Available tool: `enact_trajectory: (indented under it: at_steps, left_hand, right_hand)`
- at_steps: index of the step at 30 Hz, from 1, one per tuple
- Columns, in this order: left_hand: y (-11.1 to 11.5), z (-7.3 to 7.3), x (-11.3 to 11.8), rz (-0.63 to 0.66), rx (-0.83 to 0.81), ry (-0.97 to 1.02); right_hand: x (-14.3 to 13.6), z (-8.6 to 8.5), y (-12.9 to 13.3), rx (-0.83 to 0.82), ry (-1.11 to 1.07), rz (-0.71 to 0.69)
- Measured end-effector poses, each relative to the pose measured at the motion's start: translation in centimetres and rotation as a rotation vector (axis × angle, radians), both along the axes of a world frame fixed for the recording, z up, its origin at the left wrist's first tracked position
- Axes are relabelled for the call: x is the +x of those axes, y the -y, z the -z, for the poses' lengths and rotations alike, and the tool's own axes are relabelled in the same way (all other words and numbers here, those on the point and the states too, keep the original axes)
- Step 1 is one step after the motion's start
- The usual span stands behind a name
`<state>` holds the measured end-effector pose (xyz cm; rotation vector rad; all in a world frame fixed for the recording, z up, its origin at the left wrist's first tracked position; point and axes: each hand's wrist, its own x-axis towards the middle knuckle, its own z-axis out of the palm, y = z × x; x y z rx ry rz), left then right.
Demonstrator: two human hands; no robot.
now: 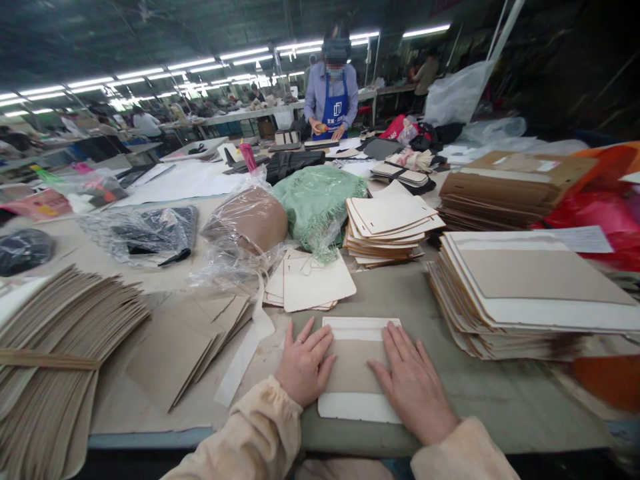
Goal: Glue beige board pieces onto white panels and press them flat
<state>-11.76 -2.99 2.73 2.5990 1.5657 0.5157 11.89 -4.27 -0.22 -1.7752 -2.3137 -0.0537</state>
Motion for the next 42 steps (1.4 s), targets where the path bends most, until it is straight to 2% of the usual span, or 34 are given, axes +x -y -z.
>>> enact_trajectory:
  at_steps: [8,25,35,39,42]
  left_hand:
    - [0.0,0.1,0.0,-0.006,-0.009,0.014]
    - [0.0,-0.1,0.1,-0.016,-0.034,-0.009]
    - [-0.3,1.0,-0.2,0.025,0.084,-0.048]
    - [-0.3,1.2,-0.3,0.038,0.126,-0.080]
    - [-0.4,1.3,-0.4,0.045,0.144,-0.105]
  right_hand:
    - [0.1,-0.5,-0.1,-0.038,-0.006,0.018]
    - [0.2,-0.1,-0.2,-0.015,-0.026,-0.025]
    - [0.1,-1.0,-0.3,-0.089,-0.115,0.008]
    - [0.4,-1.2,-0.5,0.005,-0.203,0.070]
    - [-0.2,-2.5,-0.5,0.074,-0.195,0.068]
